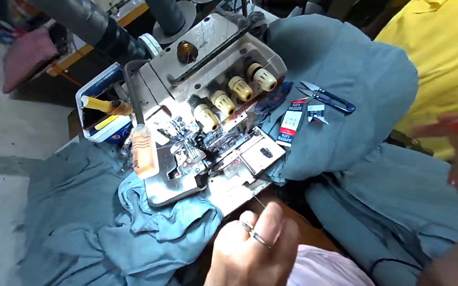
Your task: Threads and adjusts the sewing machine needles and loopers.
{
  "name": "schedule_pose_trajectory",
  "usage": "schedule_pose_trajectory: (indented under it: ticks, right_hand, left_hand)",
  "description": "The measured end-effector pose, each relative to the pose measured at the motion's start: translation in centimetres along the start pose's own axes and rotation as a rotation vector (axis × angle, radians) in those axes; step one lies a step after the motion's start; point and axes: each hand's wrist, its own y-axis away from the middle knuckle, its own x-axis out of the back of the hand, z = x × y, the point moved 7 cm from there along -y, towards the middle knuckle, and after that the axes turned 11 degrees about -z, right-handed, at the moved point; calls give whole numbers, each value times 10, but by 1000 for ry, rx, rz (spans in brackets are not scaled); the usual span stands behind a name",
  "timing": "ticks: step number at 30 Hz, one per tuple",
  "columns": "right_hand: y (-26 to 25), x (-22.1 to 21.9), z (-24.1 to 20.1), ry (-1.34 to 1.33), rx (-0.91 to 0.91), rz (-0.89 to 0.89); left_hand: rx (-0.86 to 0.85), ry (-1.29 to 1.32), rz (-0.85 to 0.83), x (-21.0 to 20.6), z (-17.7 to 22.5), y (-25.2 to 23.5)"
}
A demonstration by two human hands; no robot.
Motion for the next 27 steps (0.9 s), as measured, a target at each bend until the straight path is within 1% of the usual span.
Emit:
schedule_pose_trajectory:
  ticks: [1,2,3,4,5,6,7,8,9,11,12,13,15,17,19,20,22,24,25,27]
  right_hand:
    - [-3,-17,-13,-136,35,-53]
    - [-6,-43,-24,-284,21,-187]
    - [-7,-75,-35,-438,-31,-350]
    - [-7,-108,-45,-588,-122,-527]
    - [-3,-138,-53,-723,-270,-698]
    - [3,-162,-59,-834,-435,-844]
    - [9,-178,-65,-915,-565,-937]
    - [13,-188,-68,-967,-646,-977]
    - [15,-192,-70,-986,-680,-976]
    - [15,-193,-68,-949,-683,-930]
    - [14,-191,-66,-912,-651,-906]
    - [14,-189,-63,-868,-597,-885]
    - [16,-185,-57,-732,-462,-850]
    - [16,-178,-56,-550,-315,-788]
    - [15,-171,-61,-409,-137,-699]
    - [14,-167,-67,-386,-23,-656]
    - [11,-157,-83,-428,204,-602]
    - [7,-147,-98,-422,383,-544]
    - [4,-143,-103,-396,442,-495]
    - [-1,-146,-109,-429,486,-423]
  left_hand:
    - [-8,10,1,0,4,0]
    - [-25,26,4,-1,7,1]
    - [-48,42,-3,-4,11,2]
    - [-70,48,-16,-7,14,4]
    - [-90,45,-40,-12,17,6]
    - [-108,35,-76,-17,19,9]
    - [-126,23,-115,-23,21,12]
    - [-138,26,-152,-29,23,16]
    - [-149,53,-199,-33,23,20]
    - [-163,164,-282,-37,20,26]
    - [-146,250,-298,-36,16,28]
    - [-104,335,-275,-31,9,30]
    - [24,418,-142,-19,-11,32]
    - [91,389,-5,-12,-31,30]
    - [115,342,28,-13,-43,25]
    - [120,312,21,-14,-46,24]
    - [125,266,22,-15,-48,22]
    - [137,272,92,-10,-48,24]
    - [152,286,144,-6,-47,26]
    - [186,336,230,1,-47,28]
